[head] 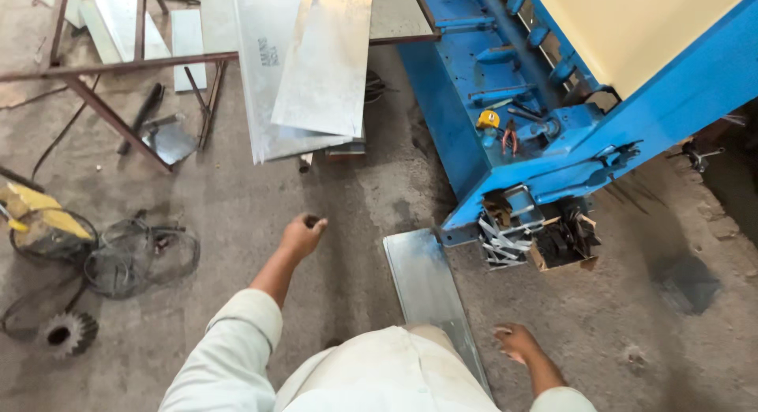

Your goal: The person repeatedly feeds long, flat metal sheets into a blue manual sheet metal bending machine, operates the lever to bend the sheets, and removes them. The person stacks the bent sheets on the floor and retrieves new sheets from a nearby pile to continue the process.

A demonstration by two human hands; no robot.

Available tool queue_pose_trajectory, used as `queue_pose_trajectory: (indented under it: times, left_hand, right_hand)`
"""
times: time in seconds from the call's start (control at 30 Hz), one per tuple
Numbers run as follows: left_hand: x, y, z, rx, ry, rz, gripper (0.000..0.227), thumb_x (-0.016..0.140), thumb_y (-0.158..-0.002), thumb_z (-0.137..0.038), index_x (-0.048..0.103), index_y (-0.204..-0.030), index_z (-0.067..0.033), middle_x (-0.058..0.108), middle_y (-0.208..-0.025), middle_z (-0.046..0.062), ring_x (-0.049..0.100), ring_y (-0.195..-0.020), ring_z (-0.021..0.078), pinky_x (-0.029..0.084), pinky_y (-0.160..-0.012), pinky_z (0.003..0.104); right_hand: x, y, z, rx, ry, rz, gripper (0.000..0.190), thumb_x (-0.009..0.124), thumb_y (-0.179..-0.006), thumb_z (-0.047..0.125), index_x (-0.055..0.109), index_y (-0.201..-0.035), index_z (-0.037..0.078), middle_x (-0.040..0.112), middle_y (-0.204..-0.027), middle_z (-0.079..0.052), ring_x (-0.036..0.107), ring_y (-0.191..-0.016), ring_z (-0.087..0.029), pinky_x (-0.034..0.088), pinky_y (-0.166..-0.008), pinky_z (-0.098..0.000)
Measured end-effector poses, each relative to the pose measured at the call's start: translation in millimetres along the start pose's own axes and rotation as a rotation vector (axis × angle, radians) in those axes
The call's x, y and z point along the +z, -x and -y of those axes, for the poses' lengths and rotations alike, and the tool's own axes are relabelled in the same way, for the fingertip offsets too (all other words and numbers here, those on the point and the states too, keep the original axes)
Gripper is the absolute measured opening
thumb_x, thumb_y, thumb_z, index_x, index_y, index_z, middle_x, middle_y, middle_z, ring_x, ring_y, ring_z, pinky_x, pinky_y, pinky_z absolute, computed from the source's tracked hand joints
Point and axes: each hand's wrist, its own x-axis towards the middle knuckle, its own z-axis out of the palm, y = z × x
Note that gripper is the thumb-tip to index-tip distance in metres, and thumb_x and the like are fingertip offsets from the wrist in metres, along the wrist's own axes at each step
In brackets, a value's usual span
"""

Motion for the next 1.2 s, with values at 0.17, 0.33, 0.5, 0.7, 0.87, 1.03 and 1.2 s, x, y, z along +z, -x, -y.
queue_pose_trajectory:
  times: [0.17, 0.33, 0.5, 0.7, 0.87, 1.03, 1.2]
  left_hand:
    - [-2, -143, -36, 0.071, 0.044, -0.100, 0.052, 0.072, -0.089, -0.044, 0.070, -0.120, -0.0023, 0.075, -0.114, 0.020, 0.072, -0.107, 0.0333, 0.055, -0.094, 0.041]
    - [-10, -271, -49, -0.020, -0.073, -0.189, 0.067, 0.076, -0.087, -0.048, 0.063, -0.131, 0.0005, 0.069, -0.124, 0.023, 0.065, -0.117, 0.0378, 0.051, -0.100, 0.044]
    - [-33, -350, -45, -0.168, -0.176, -0.223, 0.085, 0.074, -0.087, -0.052, 0.046, -0.148, 0.0001, 0.054, -0.142, 0.030, 0.052, -0.133, 0.0424, 0.044, -0.111, 0.046]
    - [-63, -432, -25, -0.476, -0.426, -0.114, 0.105, 0.075, -0.084, -0.059, 0.022, -0.158, -0.0053, 0.035, -0.156, 0.028, 0.036, -0.141, 0.0479, 0.034, -0.114, 0.052]
    - [-94, -487, -8, -0.527, -0.265, 0.097, 0.076, 0.078, -0.083, -0.056, 0.075, -0.116, 0.0116, 0.078, -0.108, 0.026, 0.078, -0.096, 0.0381, 0.061, -0.086, 0.049]
    - [-108, -492, -24, -0.742, -0.044, 0.383, 0.084, 0.077, -0.083, -0.056, 0.059, -0.138, 0.0055, 0.070, -0.125, 0.025, 0.063, -0.107, 0.0435, 0.049, -0.088, 0.058]
    - [-53, -475, -37, -0.357, -0.166, 0.213, 0.066, 0.072, -0.093, -0.052, 0.072, -0.118, 0.0090, 0.071, -0.106, 0.026, 0.067, -0.098, 0.0352, 0.048, -0.092, 0.050]
  right_hand:
    - [-24, -67, 70, 0.096, -0.102, -0.018, 0.037, 0.067, -0.093, 0.018, 0.071, -0.129, 0.008, 0.078, -0.116, -0.011, 0.060, -0.072, -0.024, 0.055, -0.065, -0.0414]
    - [-31, -174, 200, -0.081, -0.380, 0.020, 0.038, 0.074, -0.090, 0.017, 0.069, -0.126, 0.008, 0.074, -0.110, -0.009, 0.069, -0.081, -0.023, 0.056, -0.069, -0.0420]
    - [-16, -273, 342, -0.288, -0.110, 0.110, 0.041, 0.072, -0.092, 0.028, 0.070, -0.129, 0.009, 0.076, -0.104, -0.007, 0.068, -0.078, -0.019, 0.058, -0.070, -0.0361]
    - [19, -317, 465, -0.500, 0.019, 0.225, 0.044, 0.071, -0.093, 0.024, 0.067, -0.132, 0.003, 0.077, -0.102, -0.011, 0.072, -0.083, -0.016, 0.059, -0.074, -0.0336]
    - [5, -317, 480, -0.314, 0.110, 0.212, 0.041, 0.069, -0.096, 0.025, 0.069, -0.131, 0.004, 0.076, -0.102, -0.015, 0.069, -0.085, -0.016, 0.056, -0.073, -0.0349]
    - [-32, -355, 436, -0.282, 0.013, 0.052, 0.043, 0.076, -0.093, 0.022, 0.067, -0.128, -0.002, 0.077, -0.110, -0.012, 0.071, -0.093, -0.017, 0.058, -0.080, -0.0326]
    - [-73, -387, 405, -0.146, -0.240, 0.001, 0.046, 0.067, -0.091, 0.014, 0.062, -0.136, 0.001, 0.076, -0.116, -0.009, 0.069, -0.091, -0.019, 0.057, -0.075, -0.0363]
